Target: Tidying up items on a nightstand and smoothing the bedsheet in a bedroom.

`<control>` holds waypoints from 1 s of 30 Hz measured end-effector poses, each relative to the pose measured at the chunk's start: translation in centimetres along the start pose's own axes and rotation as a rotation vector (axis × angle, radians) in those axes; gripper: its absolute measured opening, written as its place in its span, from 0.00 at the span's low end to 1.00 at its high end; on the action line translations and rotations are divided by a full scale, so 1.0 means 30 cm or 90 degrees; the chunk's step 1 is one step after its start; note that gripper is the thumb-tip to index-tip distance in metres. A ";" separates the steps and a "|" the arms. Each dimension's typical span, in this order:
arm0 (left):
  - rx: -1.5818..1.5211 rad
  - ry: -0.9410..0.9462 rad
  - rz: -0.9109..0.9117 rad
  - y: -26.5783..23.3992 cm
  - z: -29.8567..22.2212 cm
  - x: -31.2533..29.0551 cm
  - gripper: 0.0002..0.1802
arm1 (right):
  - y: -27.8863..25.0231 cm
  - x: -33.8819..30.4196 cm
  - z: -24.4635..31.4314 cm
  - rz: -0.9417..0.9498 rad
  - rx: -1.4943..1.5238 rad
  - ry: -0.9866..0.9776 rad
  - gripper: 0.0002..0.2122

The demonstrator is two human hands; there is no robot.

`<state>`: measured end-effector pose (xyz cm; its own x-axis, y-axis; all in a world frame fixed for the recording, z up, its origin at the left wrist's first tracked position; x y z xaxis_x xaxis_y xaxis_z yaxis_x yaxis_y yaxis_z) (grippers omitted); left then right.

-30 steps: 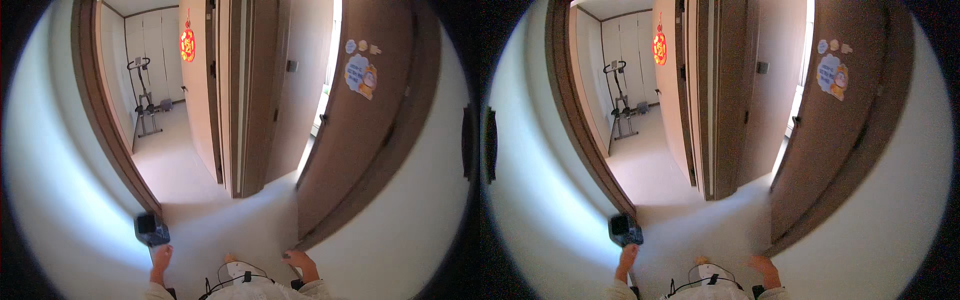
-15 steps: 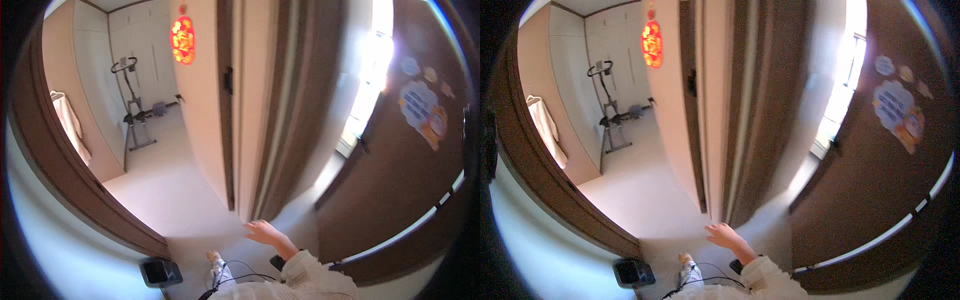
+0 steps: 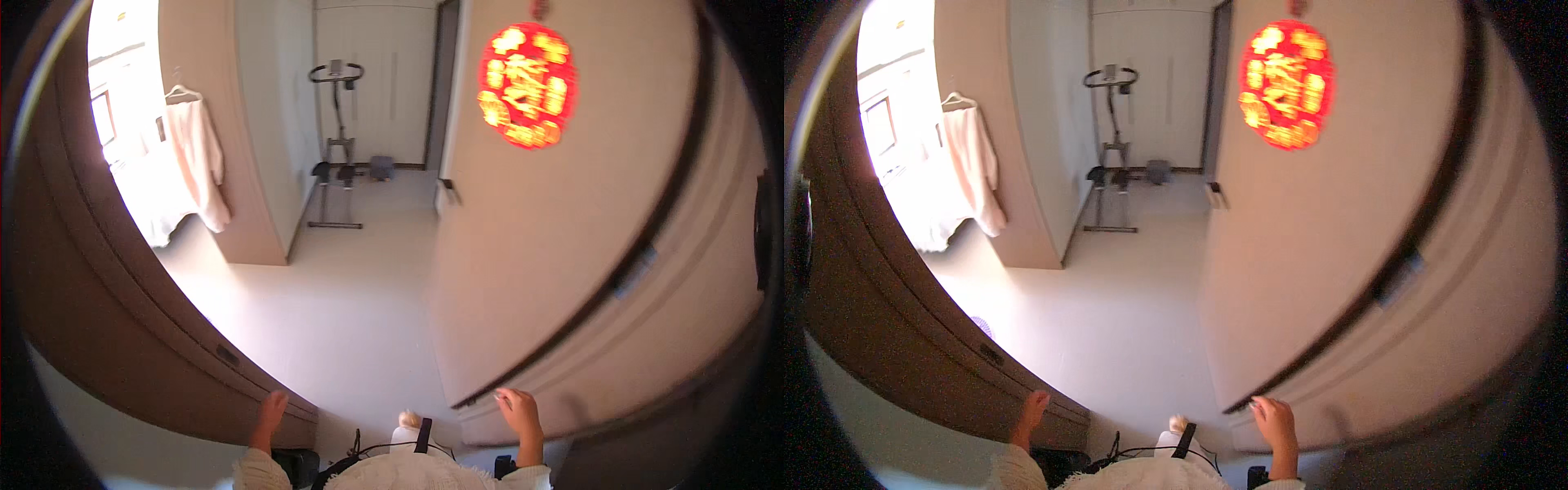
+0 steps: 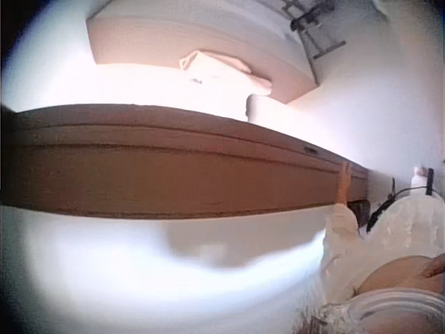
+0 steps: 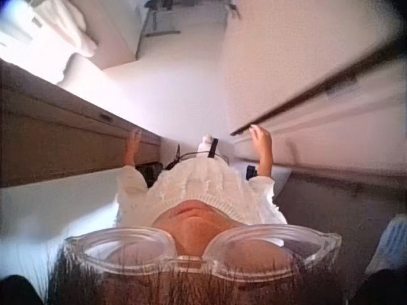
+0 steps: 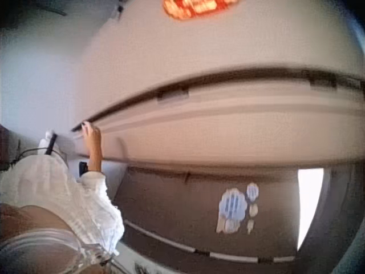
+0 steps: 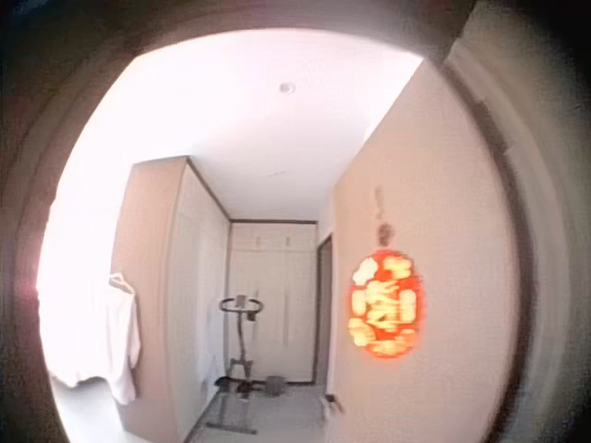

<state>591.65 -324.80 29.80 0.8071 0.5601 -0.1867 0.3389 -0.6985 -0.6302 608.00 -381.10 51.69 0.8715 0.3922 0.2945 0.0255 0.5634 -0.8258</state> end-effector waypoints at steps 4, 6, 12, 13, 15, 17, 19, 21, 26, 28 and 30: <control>0.002 -0.022 0.032 -0.055 -0.071 0.208 0.20 | 0.232 0.310 -0.096 0.060 0.014 0.035 0.08; 0.066 -0.060 -0.075 -0.029 0.002 0.198 0.20 | 0.367 0.519 -0.153 0.152 0.048 0.030 0.08; 0.058 -0.295 -0.270 0.078 0.168 0.025 0.25 | 0.661 1.386 -0.013 0.222 -0.038 -0.204 0.08; 0.060 -0.336 -0.311 0.095 0.156 0.006 0.26 | 0.698 1.525 0.072 0.208 -0.050 -0.299 0.07; -0.021 -0.453 -0.338 0.104 0.033 0.006 0.26 | 0.768 1.775 0.254 0.190 -0.027 -0.447 0.07; -0.106 -0.562 -0.371 0.112 -0.067 0.052 0.26 | 0.878 1.950 0.452 0.200 0.022 -0.523 0.07; -0.041 -0.788 -0.407 0.099 -0.089 0.118 0.25 | 1.018 2.054 0.660 0.247 0.107 -0.663 0.09; -0.091 -0.794 -0.388 0.175 -0.044 0.169 0.25 | 1.162 2.110 0.791 0.283 0.147 -0.722 0.10; -0.243 -0.762 -0.221 0.224 0.088 0.463 0.24 | 1.501 2.303 0.915 0.453 0.112 -0.590 0.09; -0.271 -0.734 -0.175 0.149 0.151 0.599 0.24 | 1.608 2.443 0.926 0.450 0.178 -0.537 0.09; -0.294 -0.650 -0.173 -0.011 0.205 0.752 0.24 | 1.652 2.611 1.019 0.419 0.151 -0.539 0.09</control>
<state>606.79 -309.19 21.17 -0.0154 0.6694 -0.7428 0.7560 -0.4783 -0.4468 662.54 -300.23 48.55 0.0603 0.9883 0.1402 -0.4950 0.1516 -0.8556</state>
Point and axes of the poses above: each hand's wrist, its own x-axis towards the middle knuckle, its own y-axis out of the palm, z = x × y, the point moved 3 cm from there along x, towards the middle knuckle, and after that the axes turned 7 degrees about -y, right-handed, at the moved point
